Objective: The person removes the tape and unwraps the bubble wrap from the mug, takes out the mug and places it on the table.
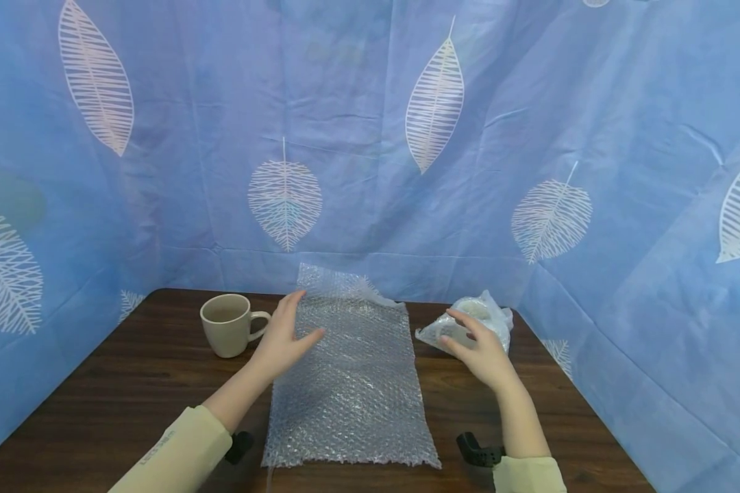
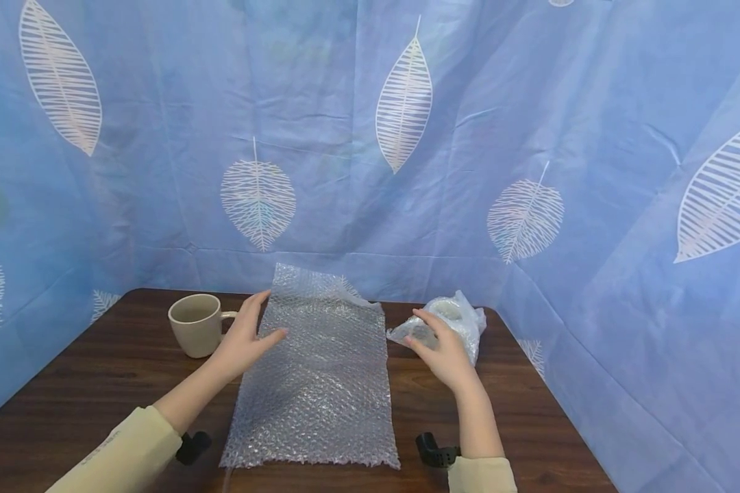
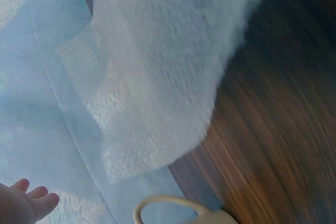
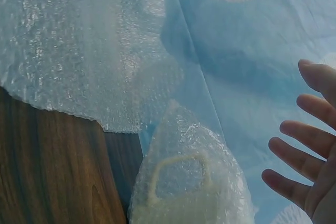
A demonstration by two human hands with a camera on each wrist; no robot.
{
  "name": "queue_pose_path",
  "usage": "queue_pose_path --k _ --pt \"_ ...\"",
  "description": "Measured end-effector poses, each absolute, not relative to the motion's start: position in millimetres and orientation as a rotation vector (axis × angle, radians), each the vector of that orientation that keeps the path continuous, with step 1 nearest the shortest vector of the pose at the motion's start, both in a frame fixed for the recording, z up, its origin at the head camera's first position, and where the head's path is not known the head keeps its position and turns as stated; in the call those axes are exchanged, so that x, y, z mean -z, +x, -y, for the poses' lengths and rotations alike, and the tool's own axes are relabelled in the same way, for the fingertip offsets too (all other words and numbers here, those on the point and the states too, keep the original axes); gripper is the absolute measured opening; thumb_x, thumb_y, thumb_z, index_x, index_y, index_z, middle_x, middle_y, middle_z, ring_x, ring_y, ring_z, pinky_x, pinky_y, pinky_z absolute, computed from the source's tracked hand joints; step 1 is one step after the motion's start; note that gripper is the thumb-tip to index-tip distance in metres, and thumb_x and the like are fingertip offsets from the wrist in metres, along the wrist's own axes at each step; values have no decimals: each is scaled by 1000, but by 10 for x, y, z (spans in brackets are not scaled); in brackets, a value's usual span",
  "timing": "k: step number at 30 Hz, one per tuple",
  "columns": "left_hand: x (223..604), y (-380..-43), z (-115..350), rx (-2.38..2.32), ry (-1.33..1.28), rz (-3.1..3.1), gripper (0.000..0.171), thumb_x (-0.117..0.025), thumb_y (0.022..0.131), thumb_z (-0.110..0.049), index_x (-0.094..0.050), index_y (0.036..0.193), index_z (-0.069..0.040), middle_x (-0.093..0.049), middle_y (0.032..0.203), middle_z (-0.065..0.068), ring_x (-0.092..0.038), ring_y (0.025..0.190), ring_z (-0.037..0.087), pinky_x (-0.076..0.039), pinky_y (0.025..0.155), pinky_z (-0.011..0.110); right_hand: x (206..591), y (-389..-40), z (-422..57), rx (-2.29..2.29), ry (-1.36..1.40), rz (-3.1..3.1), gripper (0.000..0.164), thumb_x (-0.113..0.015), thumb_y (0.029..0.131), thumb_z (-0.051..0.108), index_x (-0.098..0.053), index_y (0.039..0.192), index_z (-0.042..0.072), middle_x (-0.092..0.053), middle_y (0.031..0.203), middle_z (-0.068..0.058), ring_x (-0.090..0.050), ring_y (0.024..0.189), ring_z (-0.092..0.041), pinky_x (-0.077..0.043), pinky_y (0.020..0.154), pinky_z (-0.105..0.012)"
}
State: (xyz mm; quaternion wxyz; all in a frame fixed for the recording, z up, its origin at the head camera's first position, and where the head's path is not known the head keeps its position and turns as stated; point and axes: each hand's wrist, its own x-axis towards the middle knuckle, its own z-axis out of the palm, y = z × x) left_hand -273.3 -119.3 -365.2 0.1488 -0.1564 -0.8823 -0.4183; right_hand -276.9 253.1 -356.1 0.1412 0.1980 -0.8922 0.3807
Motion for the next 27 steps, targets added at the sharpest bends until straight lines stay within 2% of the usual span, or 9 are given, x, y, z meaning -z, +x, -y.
queue_pose_path --k 7,13,19,27 --pt "3713 -2748 981 1317 -468 2547 81 -63 92 -43 -19 153 -13 -17 155 17 -20 140 39 -29 102 62 3592 -2782 -2672 -1135 471 2528 60 -62 95 35 -42 145 9 -41 145 -18 -39 130 -38 -34 101 -58" --pt "3772 -2782 819 1422 -452 2534 76 -62 93 -40 -22 152 -15 -23 154 15 -25 139 37 -27 104 61 3651 -2800 -2779 -1163 419 2498 59 -61 95 36 -42 145 10 -40 146 -16 -38 130 -38 -34 101 -57" --pt "3838 -2858 670 1530 -452 2495 72 -60 95 -38 -25 151 -10 -32 149 17 -31 135 38 -32 102 59 3705 -2798 -2864 -1201 364 2470 59 -61 95 35 -43 145 10 -42 144 -18 -39 129 -40 -34 101 -58" --pt "3913 -2981 457 1629 -454 2455 67 -59 96 -33 -28 149 -7 -36 146 20 -34 132 42 -33 101 60 3729 -2834 -2960 -1218 262 2393 57 -63 95 30 -44 143 6 -41 143 -22 -39 129 -40 -35 100 -58"
